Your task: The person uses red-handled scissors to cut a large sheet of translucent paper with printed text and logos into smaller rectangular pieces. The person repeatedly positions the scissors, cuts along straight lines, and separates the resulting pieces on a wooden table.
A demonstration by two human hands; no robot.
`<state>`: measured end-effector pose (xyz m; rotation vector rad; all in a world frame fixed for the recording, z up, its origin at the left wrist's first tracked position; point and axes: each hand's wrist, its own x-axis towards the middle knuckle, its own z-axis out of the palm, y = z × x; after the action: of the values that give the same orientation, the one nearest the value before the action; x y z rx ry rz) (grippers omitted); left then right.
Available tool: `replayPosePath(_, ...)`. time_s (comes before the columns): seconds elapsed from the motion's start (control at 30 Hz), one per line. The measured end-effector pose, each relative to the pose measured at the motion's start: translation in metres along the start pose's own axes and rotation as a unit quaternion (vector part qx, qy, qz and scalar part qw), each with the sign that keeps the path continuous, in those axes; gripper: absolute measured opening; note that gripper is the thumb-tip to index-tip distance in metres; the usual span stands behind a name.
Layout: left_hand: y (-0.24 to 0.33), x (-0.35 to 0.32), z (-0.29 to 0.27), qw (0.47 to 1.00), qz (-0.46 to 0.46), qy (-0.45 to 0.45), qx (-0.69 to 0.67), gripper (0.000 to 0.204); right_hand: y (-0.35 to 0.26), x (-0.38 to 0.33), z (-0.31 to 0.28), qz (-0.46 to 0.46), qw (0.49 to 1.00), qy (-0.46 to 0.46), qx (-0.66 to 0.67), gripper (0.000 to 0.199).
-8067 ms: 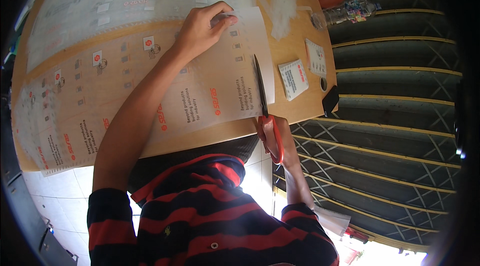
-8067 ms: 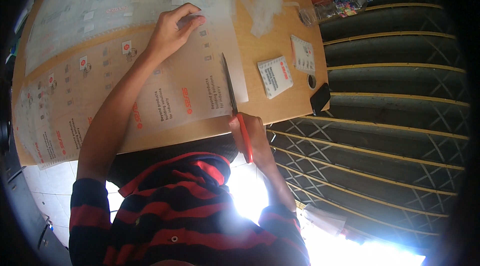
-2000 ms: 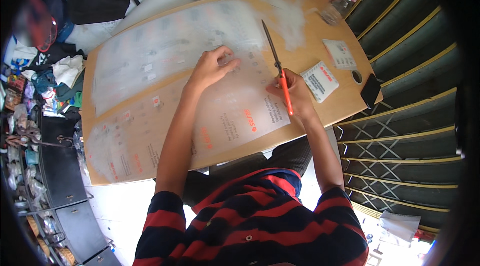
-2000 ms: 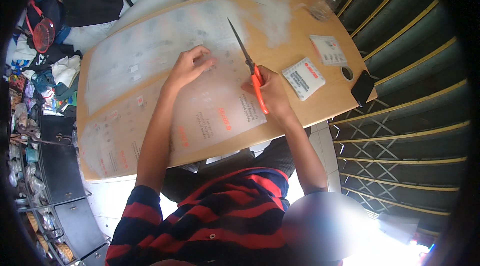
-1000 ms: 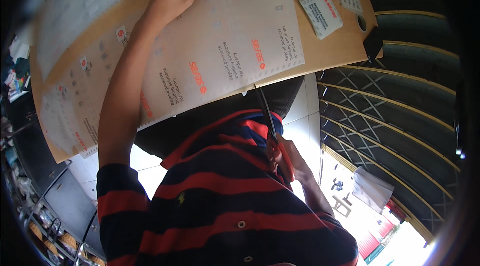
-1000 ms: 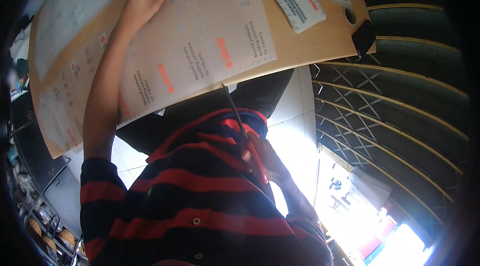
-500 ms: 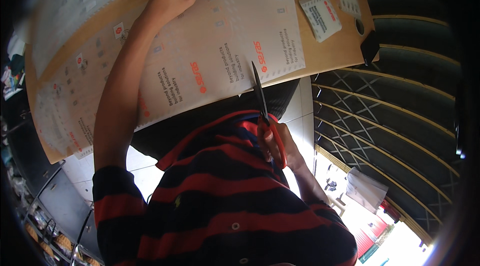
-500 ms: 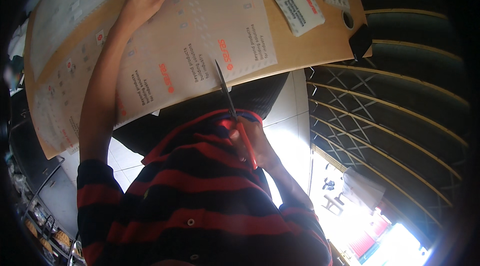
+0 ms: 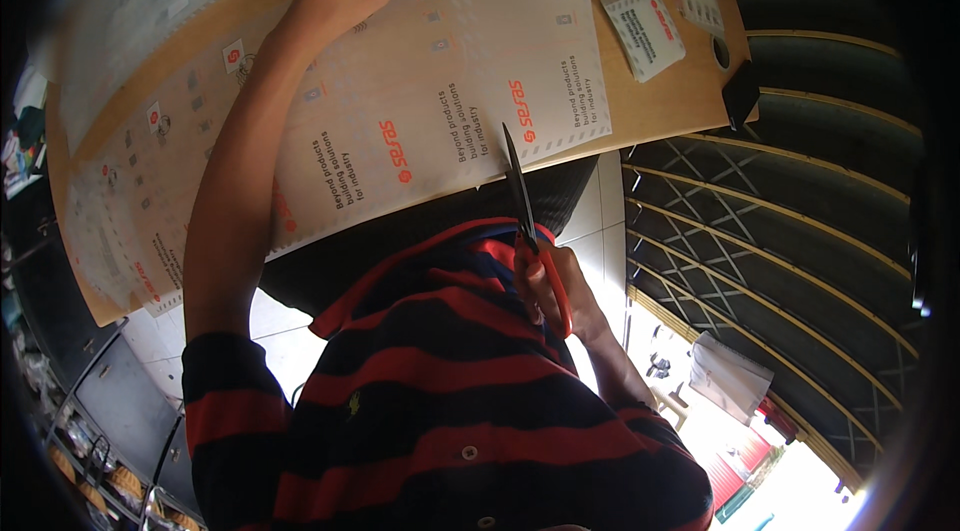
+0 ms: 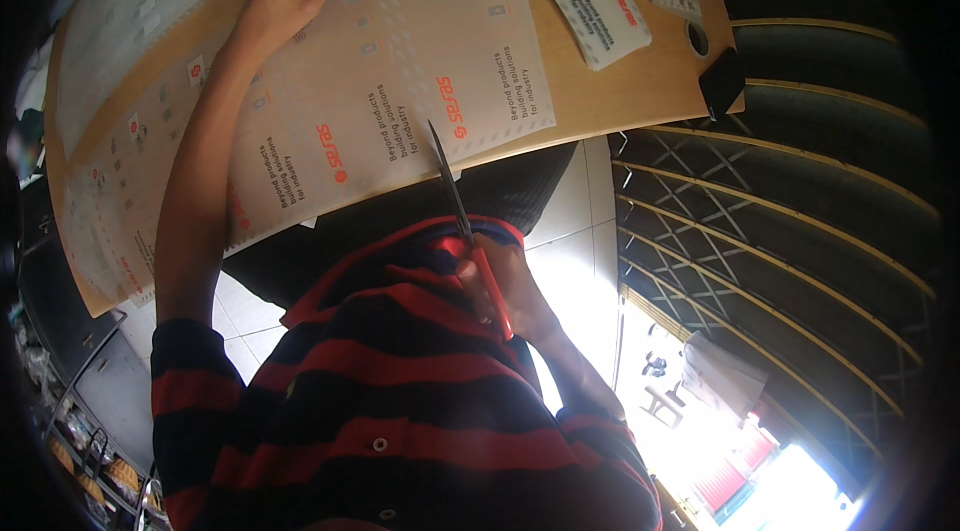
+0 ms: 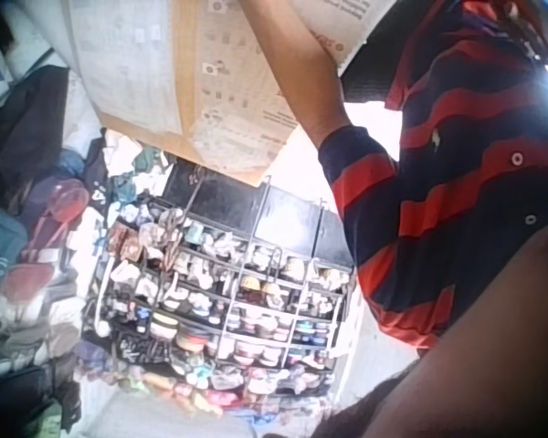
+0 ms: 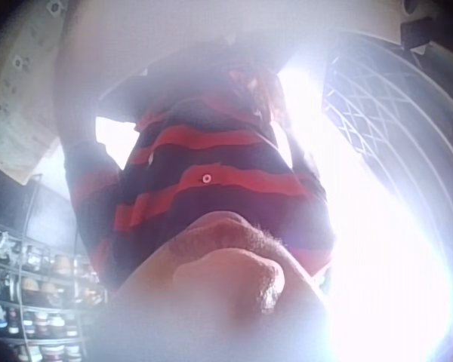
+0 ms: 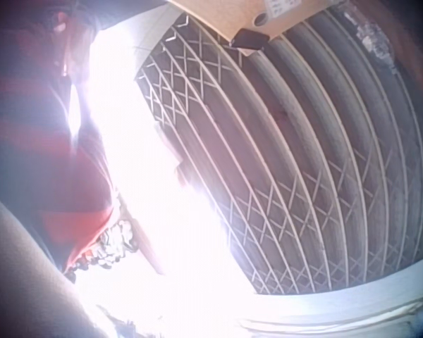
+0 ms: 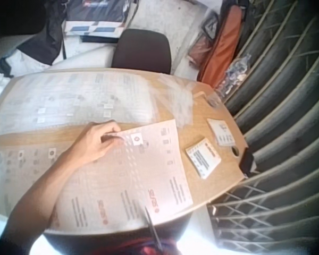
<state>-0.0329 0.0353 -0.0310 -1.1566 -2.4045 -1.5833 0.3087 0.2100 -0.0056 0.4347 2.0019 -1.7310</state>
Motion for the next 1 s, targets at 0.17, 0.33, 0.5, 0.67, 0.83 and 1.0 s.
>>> replayPosePath(0.17,0.003,0.000,-0.002,0.999,-0.031,-0.014,0.002,0.014,-0.002,0.002,0.001,-0.007,1.000,0.006,-0.005,0.068)
replayPosePath(0.33,0.002,0.001,-0.001,1.000,0.009,-0.002,0.022,0.015,-0.004,0.002,0.003,-0.002,1.000,0.018,-0.020,0.070)
replayPosePath(0.5,-0.001,0.000,-0.001,1.000,0.004,0.002,-0.003,0.015,-0.003,0.001,0.006,-0.003,0.998,0.035,-0.055,0.070)
replayPosePath(0.67,0.003,-0.001,-0.001,1.000,0.012,0.011,-0.012,0.013,-0.004,0.004,0.008,-0.024,0.996,0.049,-0.072,0.069)
replayPosePath(0.83,-0.001,-0.001,0.000,1.000,-0.009,0.007,-0.019,0.013,-0.001,0.016,0.010,-0.080,0.991,0.076,-0.077,0.068)
replayPosePath(1.0,0.001,-0.002,-0.002,1.000,0.008,0.013,-0.001,0.015,-0.018,0.018,0.006,-0.016,0.995,0.057,-0.079,0.071)
